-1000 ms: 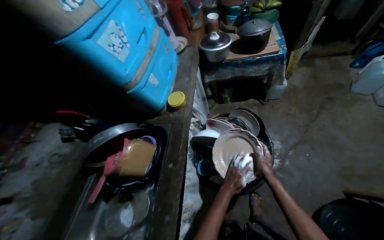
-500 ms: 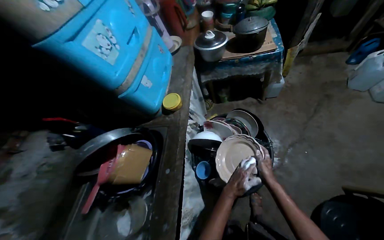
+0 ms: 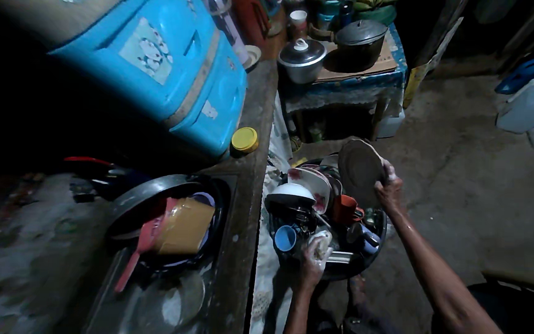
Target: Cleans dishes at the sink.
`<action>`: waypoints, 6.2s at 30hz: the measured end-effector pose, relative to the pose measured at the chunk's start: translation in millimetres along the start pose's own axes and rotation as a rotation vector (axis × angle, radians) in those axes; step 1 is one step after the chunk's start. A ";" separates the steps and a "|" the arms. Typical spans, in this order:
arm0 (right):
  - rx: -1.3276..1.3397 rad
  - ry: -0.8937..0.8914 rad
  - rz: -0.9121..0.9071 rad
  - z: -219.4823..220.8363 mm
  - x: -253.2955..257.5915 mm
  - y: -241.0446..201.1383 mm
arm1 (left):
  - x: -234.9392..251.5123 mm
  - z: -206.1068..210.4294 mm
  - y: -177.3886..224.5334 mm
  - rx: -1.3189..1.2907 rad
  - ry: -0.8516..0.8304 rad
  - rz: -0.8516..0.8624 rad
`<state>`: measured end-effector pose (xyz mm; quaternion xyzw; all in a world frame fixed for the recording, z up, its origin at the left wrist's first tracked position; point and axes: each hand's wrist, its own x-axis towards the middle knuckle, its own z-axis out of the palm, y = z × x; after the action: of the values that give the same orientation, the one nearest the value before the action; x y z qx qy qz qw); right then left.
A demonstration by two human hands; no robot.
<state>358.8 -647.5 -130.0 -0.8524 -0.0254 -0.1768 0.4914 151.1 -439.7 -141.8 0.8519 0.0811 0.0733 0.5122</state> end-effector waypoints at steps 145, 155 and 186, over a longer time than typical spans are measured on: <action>0.815 -0.313 0.528 17.0 -32.0 -169.2 | -58.1 -324.0 -145.6 0.423 0.657 -1.287; 0.848 -0.343 0.522 15.4 -33.9 -171.7 | -30.3 -309.9 -125.9 0.515 0.562 -1.353; 0.752 -0.335 0.658 40.4 -89.7 -113.4 | 84.9 -90.5 83.0 0.529 -0.175 -0.193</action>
<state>261.4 -543.1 -83.7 -0.5966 0.1035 0.1468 0.7822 220.4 -382.1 -22.7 0.9473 0.1338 -0.0731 0.2819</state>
